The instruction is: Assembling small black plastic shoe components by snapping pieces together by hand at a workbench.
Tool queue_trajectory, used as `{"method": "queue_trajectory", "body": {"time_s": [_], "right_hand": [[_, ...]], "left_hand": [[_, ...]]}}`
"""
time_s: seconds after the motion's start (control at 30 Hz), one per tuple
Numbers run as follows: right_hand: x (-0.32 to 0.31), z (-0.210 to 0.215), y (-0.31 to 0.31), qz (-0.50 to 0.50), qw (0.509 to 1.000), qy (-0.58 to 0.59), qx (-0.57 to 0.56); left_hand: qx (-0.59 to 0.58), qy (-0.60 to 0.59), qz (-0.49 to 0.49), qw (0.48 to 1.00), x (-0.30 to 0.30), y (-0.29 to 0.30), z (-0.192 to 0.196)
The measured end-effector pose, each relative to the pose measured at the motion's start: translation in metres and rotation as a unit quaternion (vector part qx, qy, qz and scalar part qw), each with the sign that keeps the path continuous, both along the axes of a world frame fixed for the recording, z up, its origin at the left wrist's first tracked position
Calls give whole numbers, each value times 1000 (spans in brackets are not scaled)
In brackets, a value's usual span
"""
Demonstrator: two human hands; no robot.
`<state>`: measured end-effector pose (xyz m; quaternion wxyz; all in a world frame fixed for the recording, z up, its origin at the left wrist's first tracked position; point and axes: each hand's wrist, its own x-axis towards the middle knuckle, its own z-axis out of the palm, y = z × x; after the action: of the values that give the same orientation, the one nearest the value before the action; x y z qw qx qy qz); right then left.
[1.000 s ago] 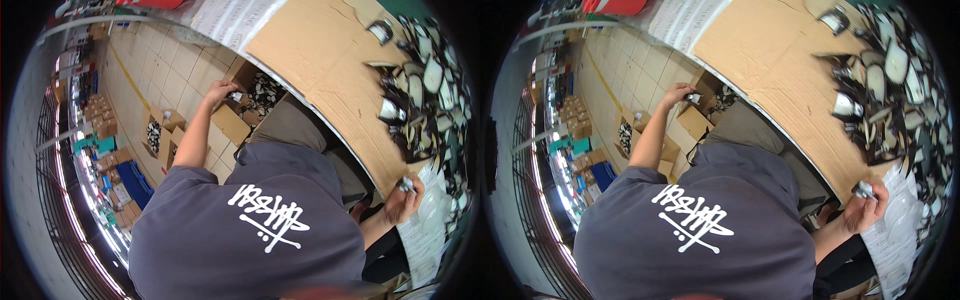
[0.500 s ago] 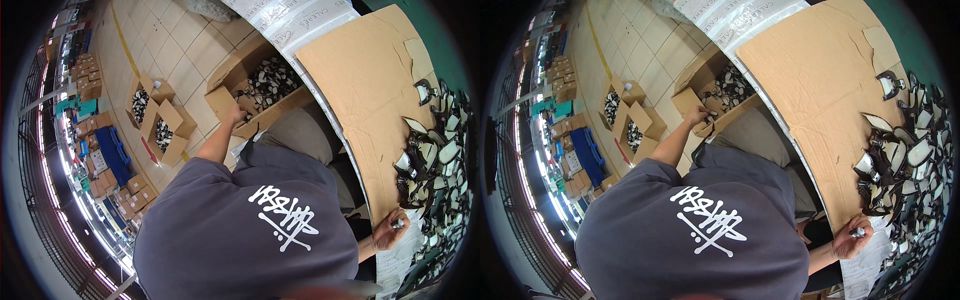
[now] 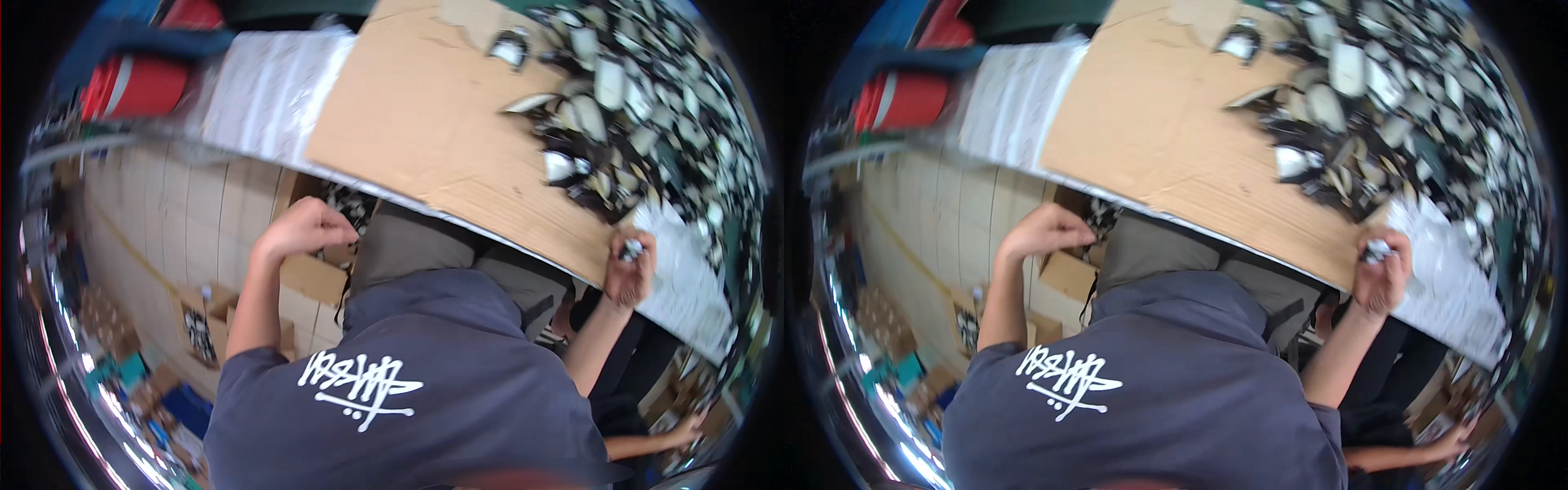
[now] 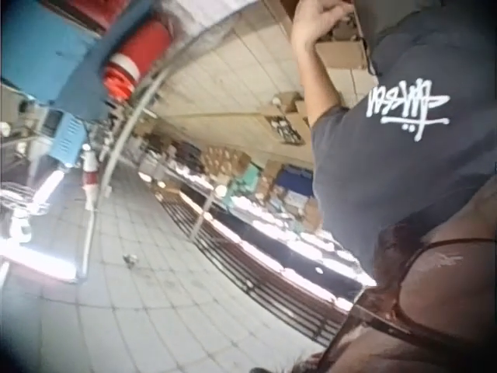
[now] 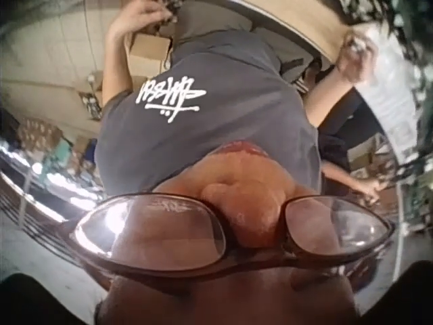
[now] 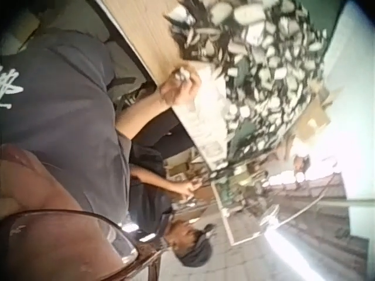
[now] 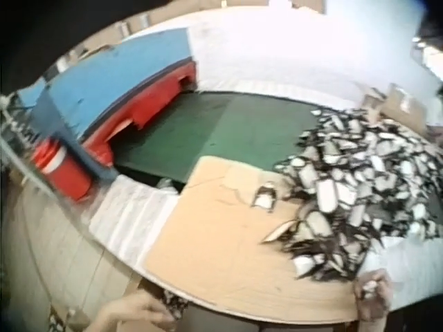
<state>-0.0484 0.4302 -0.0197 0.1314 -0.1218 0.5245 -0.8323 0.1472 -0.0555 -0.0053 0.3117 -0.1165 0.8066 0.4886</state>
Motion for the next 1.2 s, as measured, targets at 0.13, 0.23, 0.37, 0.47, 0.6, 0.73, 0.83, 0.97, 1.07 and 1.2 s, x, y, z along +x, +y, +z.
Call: {"method": "queue_trajectory", "body": {"time_s": [0.13,0.23,0.37,0.47,0.6,0.73,0.83,0.97,1.07,1.2], "right_hand": [[1,6,-3,2,998,-26,-54],[1,15,-13,9,997,-30,-71],[1,17,-19,-8,996,-28,-87],[1,20,-22,-11,996,-19,-86],[3,19,-24,-9,997,-20,-76],[5,17,-23,-22,998,-6,-62],[14,24,-30,-29,996,6,-83],[41,48,-78,42,995,-12,-91],[53,61,-108,120,985,-22,-126],[66,79,-138,162,967,-87,-174]], "left_hand": [[96,307,-24,947,-78,71,78],[76,474,34,877,-133,127,86],[-176,629,151,742,-203,154,68],[-22,395,105,912,-211,133,39],[129,367,215,896,-198,112,31],[229,289,377,850,-165,87,39],[513,179,386,746,-137,82,49],[570,135,345,733,-104,103,49],[475,216,280,806,-92,124,54],[423,244,257,834,-83,146,54]]}}
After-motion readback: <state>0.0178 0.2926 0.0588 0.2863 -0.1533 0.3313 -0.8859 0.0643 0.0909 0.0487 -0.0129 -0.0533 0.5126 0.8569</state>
